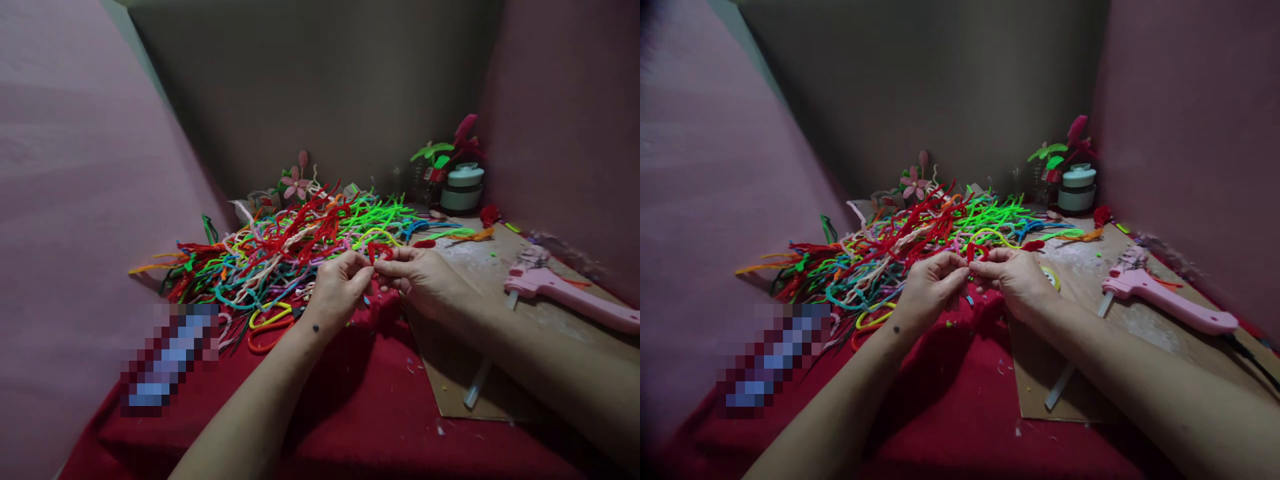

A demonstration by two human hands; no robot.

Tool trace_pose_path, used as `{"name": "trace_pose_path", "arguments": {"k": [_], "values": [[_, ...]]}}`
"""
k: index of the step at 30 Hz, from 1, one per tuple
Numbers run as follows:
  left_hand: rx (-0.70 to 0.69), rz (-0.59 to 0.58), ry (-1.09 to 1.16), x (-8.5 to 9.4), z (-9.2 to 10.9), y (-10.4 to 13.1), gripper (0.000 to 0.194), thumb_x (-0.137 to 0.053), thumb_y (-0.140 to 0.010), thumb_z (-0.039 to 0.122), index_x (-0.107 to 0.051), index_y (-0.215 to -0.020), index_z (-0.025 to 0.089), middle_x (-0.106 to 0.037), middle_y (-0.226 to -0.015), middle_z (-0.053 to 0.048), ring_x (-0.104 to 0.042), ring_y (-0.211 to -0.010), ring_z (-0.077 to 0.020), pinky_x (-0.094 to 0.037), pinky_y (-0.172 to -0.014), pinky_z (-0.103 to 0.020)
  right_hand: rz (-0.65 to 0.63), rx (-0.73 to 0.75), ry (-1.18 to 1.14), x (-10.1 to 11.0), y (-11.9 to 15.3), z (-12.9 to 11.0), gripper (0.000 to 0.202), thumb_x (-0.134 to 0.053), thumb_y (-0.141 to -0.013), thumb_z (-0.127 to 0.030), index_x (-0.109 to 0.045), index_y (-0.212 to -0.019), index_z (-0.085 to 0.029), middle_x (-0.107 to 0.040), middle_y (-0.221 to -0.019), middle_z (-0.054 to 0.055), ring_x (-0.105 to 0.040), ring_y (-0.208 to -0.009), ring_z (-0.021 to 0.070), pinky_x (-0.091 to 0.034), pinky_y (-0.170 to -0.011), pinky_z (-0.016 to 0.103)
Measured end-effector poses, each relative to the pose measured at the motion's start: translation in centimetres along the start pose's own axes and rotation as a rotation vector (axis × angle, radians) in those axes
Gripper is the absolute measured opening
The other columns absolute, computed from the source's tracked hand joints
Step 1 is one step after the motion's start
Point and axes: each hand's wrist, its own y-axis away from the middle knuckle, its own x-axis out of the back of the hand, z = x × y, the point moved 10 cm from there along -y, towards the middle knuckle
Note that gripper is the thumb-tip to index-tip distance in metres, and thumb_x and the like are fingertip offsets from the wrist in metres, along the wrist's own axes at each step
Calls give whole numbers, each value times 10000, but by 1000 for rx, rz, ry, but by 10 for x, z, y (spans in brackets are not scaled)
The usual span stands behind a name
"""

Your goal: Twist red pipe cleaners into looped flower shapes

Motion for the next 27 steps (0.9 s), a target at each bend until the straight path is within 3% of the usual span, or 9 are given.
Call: {"name": "trace_pose_path", "arguments": {"k": [5,13,18,25,27], "values": [[-12,49,-10,8,-1,-2,98,-531,-754,234,-531,-724,141,-529,-489,48,-433,-324,-44,-346,-310,-141,-89,62,87,-11,2,-11,171,-708,-629,-269,-658,-688,-116,-626,-635,45,-585,-570,138,-486,-544,268],[-72,95,-102,9,1,0,126,-520,-768,245,-554,-706,140,-519,-496,41,-431,-351,-42,-345,-351,-146,27,131,297,-3,7,-17,259,-650,-685,-368,-633,-609,-121,-591,-552,31,-522,-477,102,-444,-460,228],[-145,80,-214,4,3,1,146,-509,-784,256,-599,-753,145,-564,-556,22,-475,-430,-50,-382,-448,-158,25,57,165,-1,5,-8,225,-687,-642,-346,-629,-643,-129,-587,-596,17,-512,-486,90,-419,-457,217],[-204,60,-245,-2,4,2,131,-510,-777,220,-598,-706,154,-602,-637,6,-533,-530,-68,-421,-542,-172,-116,-81,50,-8,0,17,172,-679,-662,-307,-649,-669,-138,-579,-600,16,-535,-550,104,-437,-520,219],[-169,50,-221,-3,0,3,90,-515,-770,213,-576,-730,161,-601,-630,13,-534,-502,-65,-423,-526,-173,-47,-118,-6,-1,0,20,119,-702,-631,-249,-658,-689,-154,-605,-659,20,-553,-573,101,-454,-530,207]]}}
